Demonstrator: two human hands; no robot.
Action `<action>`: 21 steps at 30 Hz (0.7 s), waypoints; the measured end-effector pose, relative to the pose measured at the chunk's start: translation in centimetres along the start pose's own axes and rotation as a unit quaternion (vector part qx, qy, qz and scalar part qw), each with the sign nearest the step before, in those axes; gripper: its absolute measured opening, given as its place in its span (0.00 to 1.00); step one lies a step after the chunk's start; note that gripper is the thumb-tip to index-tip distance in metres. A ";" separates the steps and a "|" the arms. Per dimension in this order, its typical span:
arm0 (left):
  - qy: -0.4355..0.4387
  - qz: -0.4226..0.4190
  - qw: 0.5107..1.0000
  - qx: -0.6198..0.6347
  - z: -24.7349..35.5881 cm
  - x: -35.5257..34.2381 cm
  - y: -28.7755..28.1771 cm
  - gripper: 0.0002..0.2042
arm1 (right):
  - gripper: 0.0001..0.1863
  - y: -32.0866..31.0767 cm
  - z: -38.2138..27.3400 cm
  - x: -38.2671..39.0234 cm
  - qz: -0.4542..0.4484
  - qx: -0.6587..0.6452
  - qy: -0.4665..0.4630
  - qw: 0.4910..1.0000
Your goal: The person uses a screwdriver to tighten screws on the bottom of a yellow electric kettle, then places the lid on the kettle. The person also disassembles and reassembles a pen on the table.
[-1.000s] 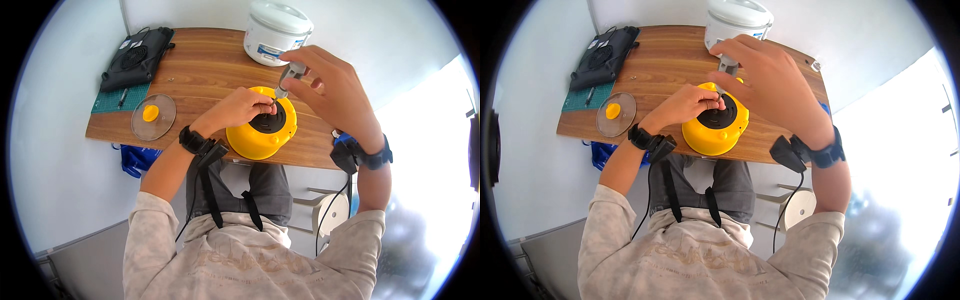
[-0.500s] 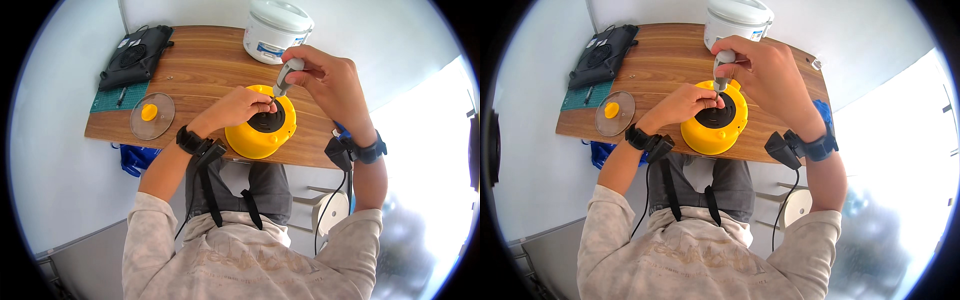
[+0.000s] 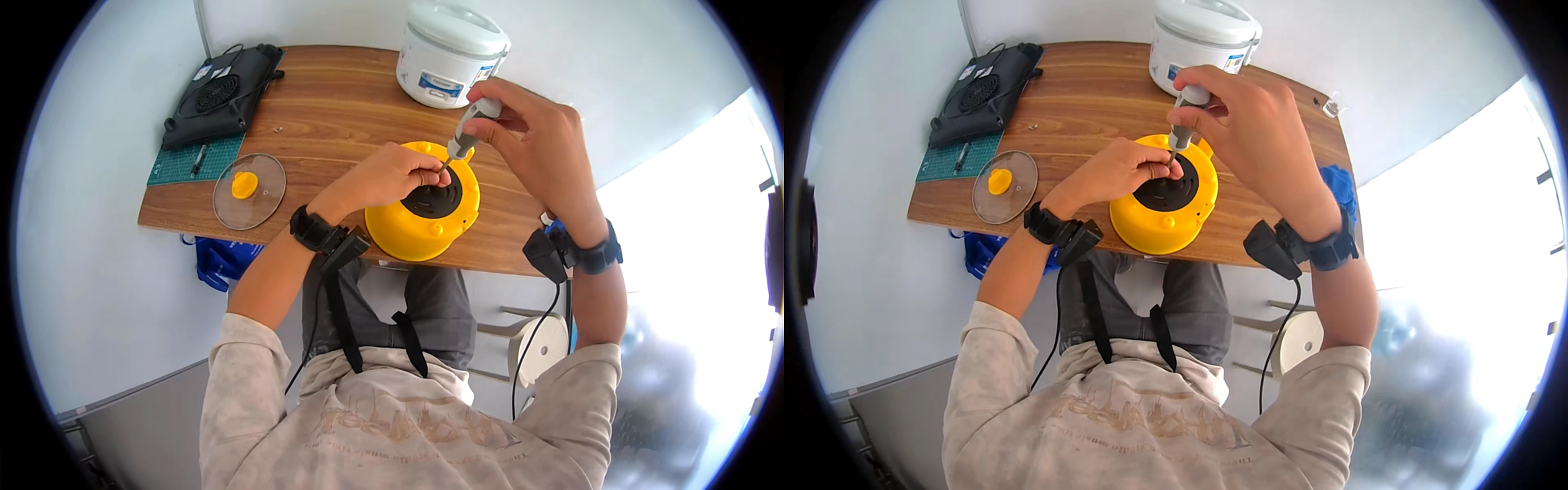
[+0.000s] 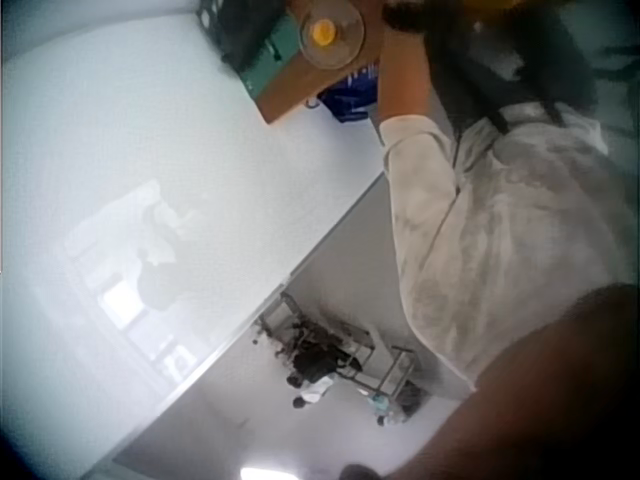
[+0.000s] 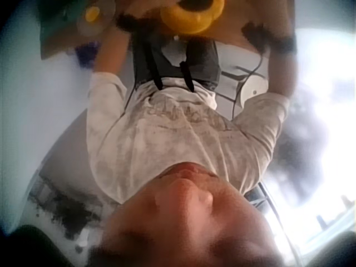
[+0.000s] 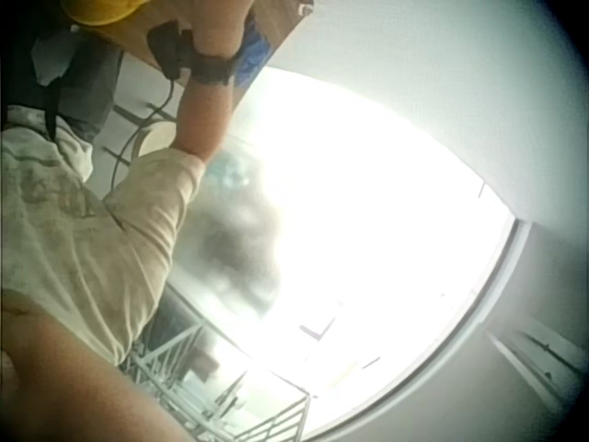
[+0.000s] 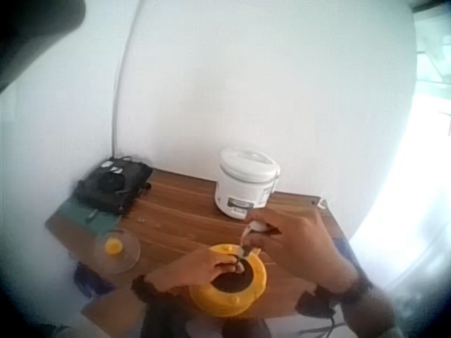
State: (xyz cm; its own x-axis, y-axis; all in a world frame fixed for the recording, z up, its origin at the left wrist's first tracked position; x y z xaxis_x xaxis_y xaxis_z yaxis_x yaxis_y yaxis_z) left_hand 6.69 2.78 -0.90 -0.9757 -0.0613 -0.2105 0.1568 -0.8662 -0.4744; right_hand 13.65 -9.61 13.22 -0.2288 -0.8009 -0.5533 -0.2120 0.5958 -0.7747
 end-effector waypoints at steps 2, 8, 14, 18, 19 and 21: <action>0.009 0.001 1.000 0.000 -0.1 0.0 0.0 0.09 | 0.18 0.4 0.3 0.3 0.011 -0.040 -0.011 0.999; 0.013 0.014 1.000 -0.001 0.1 0.2 -0.2 0.10 | 0.24 1.7 0.3 1.3 -0.027 -0.095 -0.006 0.995; 0.051 0.051 0.990 0.124 -1.5 0.5 -0.4 0.12 | 0.23 -2.8 -0.3 2.6 0.136 -0.186 0.027 0.973; 0.087 0.121 0.964 0.219 -0.8 1.0 -2.3 0.15 | 0.16 -7.4 0.8 5.1 0.259 -0.241 0.050 0.934; 0.073 0.154 0.963 0.209 -1.3 1.2 -2.9 0.15 | 0.15 -7.9 1.8 6.1 0.264 -0.251 0.068 0.929; 0.043 0.224 0.955 0.187 -2.9 2.2 -4.6 0.15 | 0.13 -7.1 3.2 7.6 0.239 -0.255 0.145 0.926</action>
State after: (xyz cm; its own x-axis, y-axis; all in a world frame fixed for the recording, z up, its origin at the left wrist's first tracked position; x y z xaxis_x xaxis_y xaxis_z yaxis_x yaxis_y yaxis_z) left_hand 4.23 8.10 -1.62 -0.8044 -0.4413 -0.3978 0.4749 -0.8799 0.0157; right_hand 16.44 -20.09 13.54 -0.6412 -0.4335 -0.6332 -0.4249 0.8877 -0.1775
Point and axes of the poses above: each hand's wrist, its own x-axis away from the middle knuckle, its own y-axis out of the palm, z = x × y, the point moved 6 cm from there along -x, towards the middle knuckle, and after that the axes turned 3 degrees about x, right-handed, at the moved point
